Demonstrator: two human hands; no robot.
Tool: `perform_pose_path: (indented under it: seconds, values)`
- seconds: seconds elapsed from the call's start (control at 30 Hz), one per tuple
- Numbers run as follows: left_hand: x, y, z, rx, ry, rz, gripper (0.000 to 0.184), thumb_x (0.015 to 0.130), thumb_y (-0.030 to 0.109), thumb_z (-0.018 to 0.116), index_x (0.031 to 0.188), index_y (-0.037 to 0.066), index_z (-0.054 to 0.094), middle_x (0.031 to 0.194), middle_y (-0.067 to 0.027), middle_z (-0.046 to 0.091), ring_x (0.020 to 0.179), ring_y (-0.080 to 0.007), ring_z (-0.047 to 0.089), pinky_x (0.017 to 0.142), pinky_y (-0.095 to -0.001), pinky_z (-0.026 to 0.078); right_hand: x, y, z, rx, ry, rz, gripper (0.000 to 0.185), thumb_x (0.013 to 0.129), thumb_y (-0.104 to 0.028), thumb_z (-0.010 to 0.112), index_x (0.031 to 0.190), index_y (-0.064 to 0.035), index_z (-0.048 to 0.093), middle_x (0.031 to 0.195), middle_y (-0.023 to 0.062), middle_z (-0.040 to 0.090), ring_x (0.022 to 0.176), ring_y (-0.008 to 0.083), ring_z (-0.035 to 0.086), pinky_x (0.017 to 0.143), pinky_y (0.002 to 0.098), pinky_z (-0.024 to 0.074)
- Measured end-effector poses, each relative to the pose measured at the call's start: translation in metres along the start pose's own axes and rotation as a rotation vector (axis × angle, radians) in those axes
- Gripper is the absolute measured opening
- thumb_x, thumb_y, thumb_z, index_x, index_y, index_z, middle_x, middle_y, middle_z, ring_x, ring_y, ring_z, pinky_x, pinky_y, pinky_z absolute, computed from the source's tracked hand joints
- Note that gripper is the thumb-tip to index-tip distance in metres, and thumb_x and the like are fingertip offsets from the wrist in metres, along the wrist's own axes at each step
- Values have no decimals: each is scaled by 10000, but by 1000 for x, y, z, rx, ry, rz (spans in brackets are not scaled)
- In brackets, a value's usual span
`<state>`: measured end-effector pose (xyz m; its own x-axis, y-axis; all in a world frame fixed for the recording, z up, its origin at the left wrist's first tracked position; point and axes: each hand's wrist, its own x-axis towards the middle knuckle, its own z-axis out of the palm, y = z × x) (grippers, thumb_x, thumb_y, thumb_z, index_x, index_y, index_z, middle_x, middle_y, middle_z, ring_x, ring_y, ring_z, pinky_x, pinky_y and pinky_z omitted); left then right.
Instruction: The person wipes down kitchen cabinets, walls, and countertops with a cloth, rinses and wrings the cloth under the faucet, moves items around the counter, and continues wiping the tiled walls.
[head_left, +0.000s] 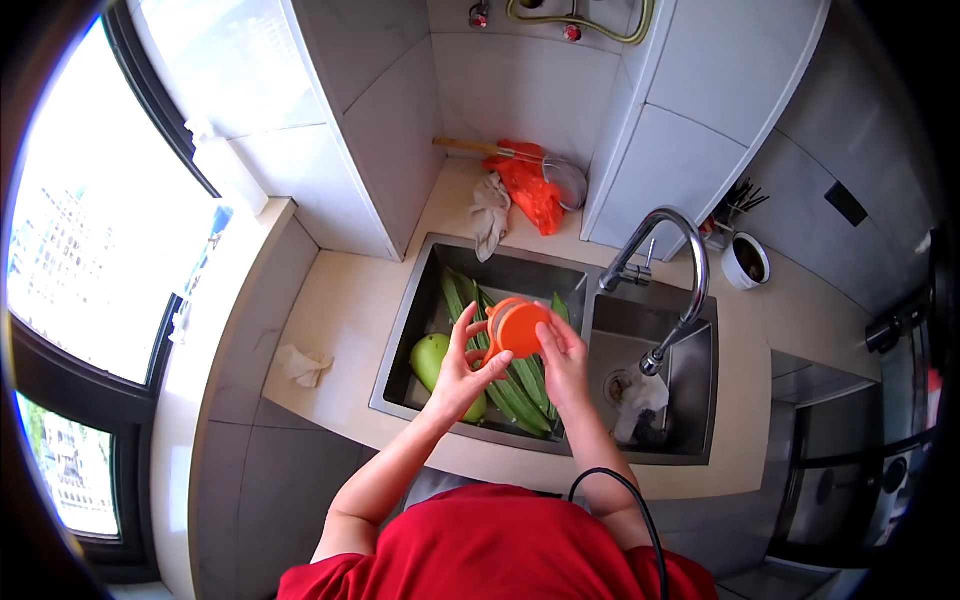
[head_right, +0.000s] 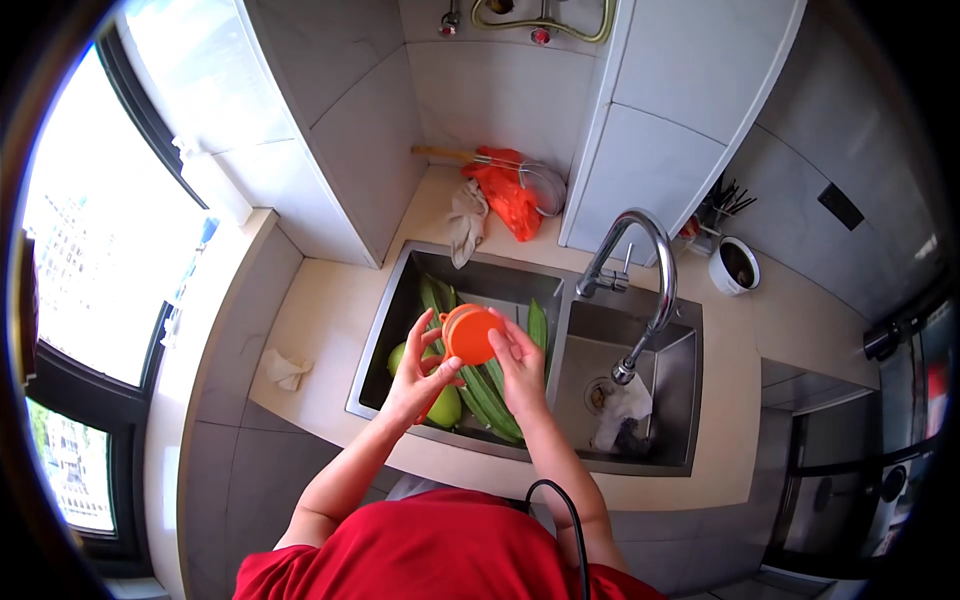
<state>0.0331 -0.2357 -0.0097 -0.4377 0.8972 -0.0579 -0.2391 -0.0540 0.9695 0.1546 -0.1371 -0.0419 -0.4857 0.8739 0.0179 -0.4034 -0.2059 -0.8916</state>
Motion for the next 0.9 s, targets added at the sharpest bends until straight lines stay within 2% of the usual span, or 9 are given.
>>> perform_pose_path:
  seconds: [0.07, 0.23, 0.3, 0.47, 0.53, 0.6, 0.7, 0.8, 0.9]
  values:
    - [3, 10, 0, 70, -127, -14, 703, 831, 223, 672, 1395, 80, 278, 1334, -128, 373, 996, -192, 566, 740, -295, 539, -6, -3, 1, -14, -29, -28, 377, 899, -144, 573, 1240, 2, 506, 1236, 117, 543, 1131, 163, 516, 994, 297, 376]
    - [9, 13, -6, 68, -216, -35, 700, 833, 216, 671, 1396, 68, 281, 1326, -99, 417, 985, -157, 562, 707, -263, 517, -14, -11, 6, -20, -43, -113, 364, 877, -98, 594, 1217, 13, 522, 1261, 139, 519, 1154, 202, 504, 1004, 319, 371]
    - [13, 11, -9, 35, -220, -17, 665, 831, 185, 675, 1383, 78, 321, 1294, -72, 461, 874, -107, 571, 644, -224, 499, -13, -12, 6, -38, -58, -131, 343, 866, -77, 603, 1191, 16, 544, 1253, 140, 520, 1154, 217, 502, 1002, 327, 375]
    - [33, 5, -22, 12, -258, -47, 621, 848, 163, 649, 1373, 56, 334, 1287, -63, 474, 860, -84, 565, 644, -220, 488, 3, 4, 7, -48, -27, -95, 328, 855, -55, 611, 1168, 27, 559, 1231, 132, 534, 1136, 205, 511, 984, 316, 392]
    - [50, -15, -33, -8, -206, -136, 591, 859, 162, 633, 1365, 55, 348, 1270, -56, 492, 865, -80, 566, 640, -224, 483, 19, 29, 2, -35, 2, -55, 330, 851, -50, 616, 1166, 28, 560, 1220, 125, 543, 1124, 189, 517, 977, 306, 398]
    - [66, -32, -42, 15, -185, -158, 561, 872, 191, 619, 1351, 45, 366, 1244, -47, 513, 872, -81, 573, 638, -228, 480, 39, 56, -2, 32, 80, 130, 337, 841, -49, 630, 1163, 24, 566, 1182, 104, 568, 1088, 147, 531, 956, 279, 410]
    - [100, -55, -60, -100, -116, -344, 570, 874, 257, 616, 1334, 29, 369, 1187, -43, 546, 886, -123, 597, 644, -251, 489, 72, 74, 1, -33, 96, 172, 374, 853, -124, 636, 1186, 19, 547, 1155, 89, 584, 1050, 120, 543, 930, 258, 418]
    - [155, -66, -83, -141, -80, -329, 471, 871, 254, 621, 1246, 37, 437, 1107, -48, 588, 912, -154, 612, 657, -273, 507, 120, 88, -5, -148, 54, 179, 398, 884, -239, 601, 1185, 13, 535, 1158, 77, 573, 1057, 147, 543, 906, 280, 439]
    - [234, -91, -115, -159, 27, -216, 432, 869, 225, 625, 1213, 23, 461, 1066, -54, 601, 901, -153, 611, 665, -279, 511, 184, 99, -33, -141, 98, 101, 329, 884, -192, 592, 1131, 23, 556, 1078, 102, 595, 988, 178, 581, 868, 320, 492]
